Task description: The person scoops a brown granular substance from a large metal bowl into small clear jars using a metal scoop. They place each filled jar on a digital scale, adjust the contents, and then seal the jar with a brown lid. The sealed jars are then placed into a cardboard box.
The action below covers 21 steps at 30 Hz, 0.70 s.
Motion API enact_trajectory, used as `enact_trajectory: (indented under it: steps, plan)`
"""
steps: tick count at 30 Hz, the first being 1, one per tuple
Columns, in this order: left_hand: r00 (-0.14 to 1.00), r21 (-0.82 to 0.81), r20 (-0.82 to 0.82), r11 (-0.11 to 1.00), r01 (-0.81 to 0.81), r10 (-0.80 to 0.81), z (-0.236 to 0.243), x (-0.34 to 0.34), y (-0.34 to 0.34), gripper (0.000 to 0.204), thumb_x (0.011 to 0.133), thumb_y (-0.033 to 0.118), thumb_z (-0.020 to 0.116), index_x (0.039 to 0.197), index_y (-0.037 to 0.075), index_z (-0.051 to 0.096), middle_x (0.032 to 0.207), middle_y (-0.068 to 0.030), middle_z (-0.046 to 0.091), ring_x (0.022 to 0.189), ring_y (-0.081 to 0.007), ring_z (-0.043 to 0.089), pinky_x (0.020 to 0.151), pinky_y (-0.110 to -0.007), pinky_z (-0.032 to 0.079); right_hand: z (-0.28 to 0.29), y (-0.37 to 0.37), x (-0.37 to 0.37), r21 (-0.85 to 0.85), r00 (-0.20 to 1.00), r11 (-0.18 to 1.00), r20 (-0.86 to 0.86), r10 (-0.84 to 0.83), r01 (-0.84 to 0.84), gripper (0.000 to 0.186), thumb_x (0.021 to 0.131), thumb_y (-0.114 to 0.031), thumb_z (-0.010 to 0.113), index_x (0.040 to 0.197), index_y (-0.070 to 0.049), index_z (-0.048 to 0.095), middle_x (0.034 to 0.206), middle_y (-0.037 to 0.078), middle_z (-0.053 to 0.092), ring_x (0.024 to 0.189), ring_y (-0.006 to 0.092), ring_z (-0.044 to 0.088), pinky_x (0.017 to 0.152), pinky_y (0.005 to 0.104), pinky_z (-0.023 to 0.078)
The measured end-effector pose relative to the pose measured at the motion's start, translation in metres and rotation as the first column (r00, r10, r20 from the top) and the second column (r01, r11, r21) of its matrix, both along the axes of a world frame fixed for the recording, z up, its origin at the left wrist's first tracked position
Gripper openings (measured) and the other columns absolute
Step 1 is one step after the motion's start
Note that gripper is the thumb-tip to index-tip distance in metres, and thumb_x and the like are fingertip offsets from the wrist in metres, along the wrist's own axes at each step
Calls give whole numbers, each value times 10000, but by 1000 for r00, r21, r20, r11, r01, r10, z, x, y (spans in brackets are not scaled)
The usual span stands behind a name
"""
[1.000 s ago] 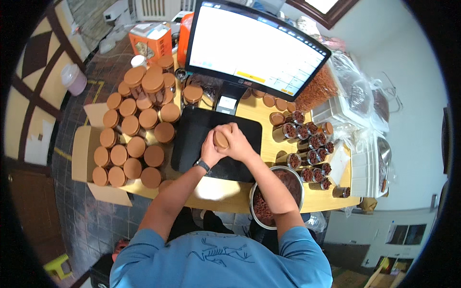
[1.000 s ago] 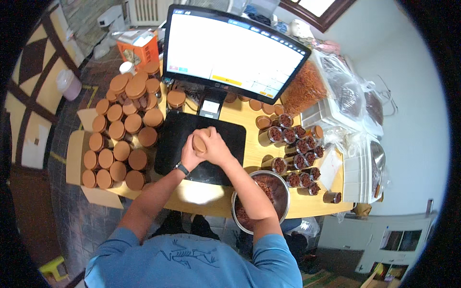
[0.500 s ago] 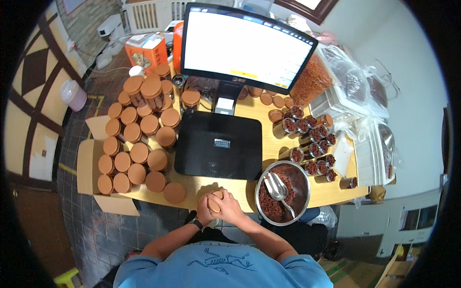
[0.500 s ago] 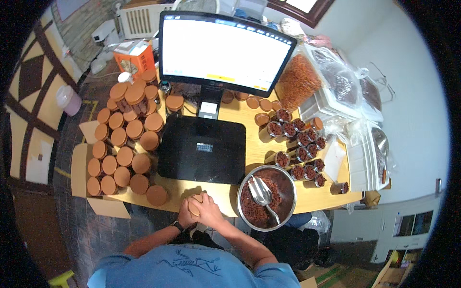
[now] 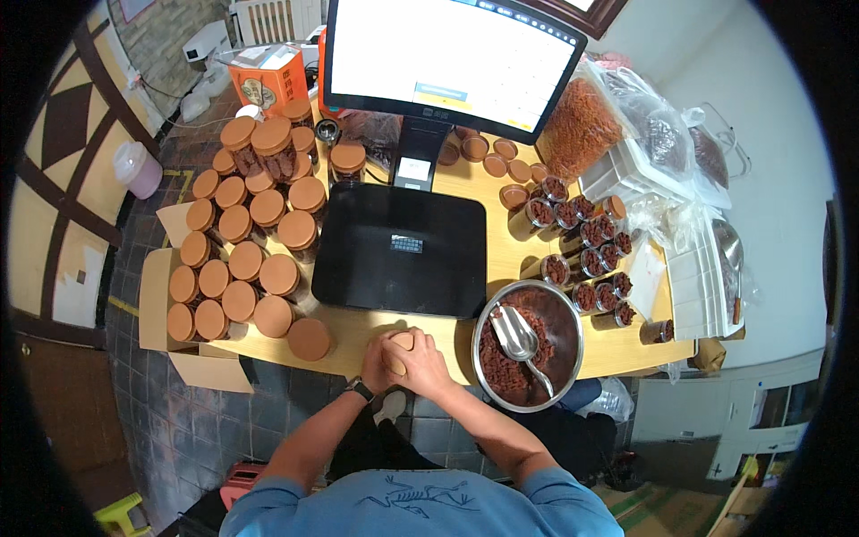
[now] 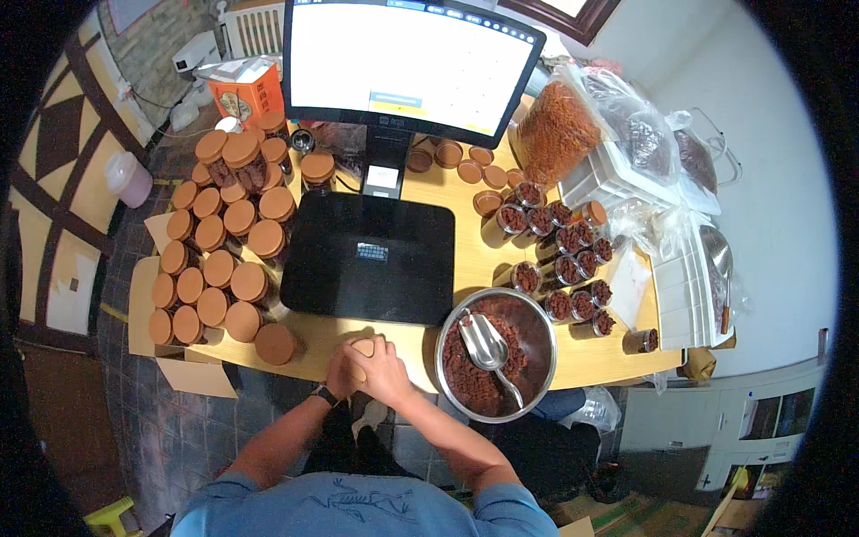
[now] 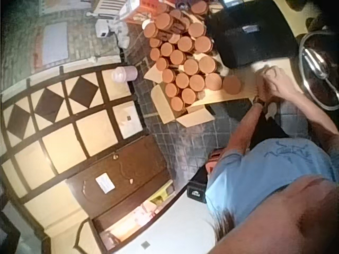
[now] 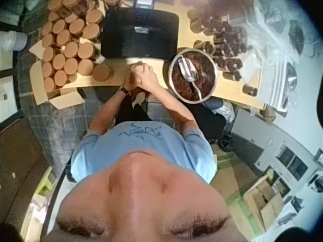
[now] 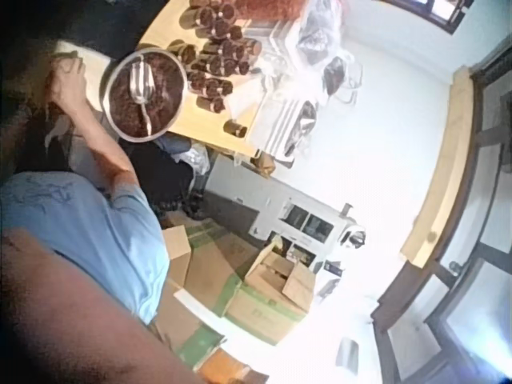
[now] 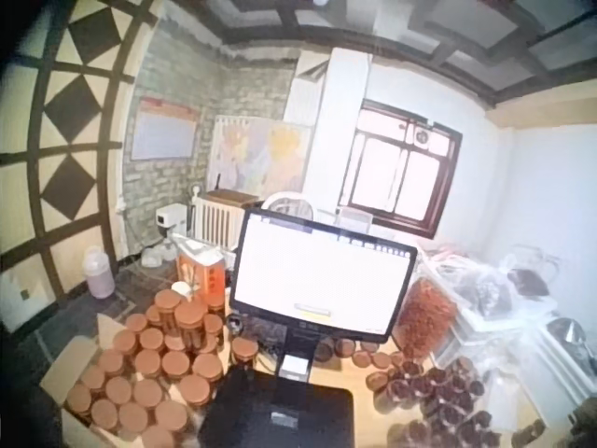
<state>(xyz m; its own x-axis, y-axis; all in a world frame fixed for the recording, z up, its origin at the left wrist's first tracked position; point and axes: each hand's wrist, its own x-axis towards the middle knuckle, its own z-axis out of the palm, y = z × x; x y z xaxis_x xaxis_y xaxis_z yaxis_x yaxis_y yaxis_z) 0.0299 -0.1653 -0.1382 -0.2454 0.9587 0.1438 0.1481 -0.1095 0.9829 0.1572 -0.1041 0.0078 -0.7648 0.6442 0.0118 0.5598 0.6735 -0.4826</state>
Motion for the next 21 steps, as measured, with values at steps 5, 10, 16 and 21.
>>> enact_trajectory:
  steps: [5, 10, 16, 21]
  plan:
    - [899, 37, -436, 999, -27, 40, 44, 0, -5, 703, 678, 220, 822, 1286, 67, 504, 1274, -104, 556, 1184, -282, 507, 1004, -413, 379, -11, 1, -1, 15, 1000, 1000, 9, -23, 22, 650, 667, -187, 767, 1278, -274, 564, 1159, 184, 469, 1016, 396, 528, 753, 440, 557]
    - [963, 31, -269, 999, -13, 20, 15, 3, -1, 717, 671, 246, 818, 1288, 56, 507, 1302, -116, 554, 1199, -298, 501, 1010, -408, 370, 12, -5, 5, 99, 999, 995, -47, 17, -12, 655, 651, -189, 773, 1266, -279, 565, 1161, 176, 465, 994, 386, 524, 727, 438, 554]
    - [986, 74, -168, 997, 0, 13, 18, 5, -1, 681, 676, 218, 805, 1263, 37, 511, 1267, -132, 569, 1187, -320, 509, 1012, -410, 386, -3, -2, 5, 107, 999, 994, -41, -25, 30, 684, 628, -192, 785, 1268, -286, 563, 1127, 185, 468, 937, 394, 536, 719, 445, 555]
    - [970, 10, -228, 996, 86, -82, 15, 5, 7, 742, 667, 243, 808, 1287, 37, 455, 1262, -154, 543, 1167, -332, 522, 986, -432, 414, -20, 4, 8, 36, 998, 998, -45, -54, 55, 643, 654, -248, 776, 1260, -280, 564, 1152, 202, 481, 942, 409, 556, 745, 457, 550]
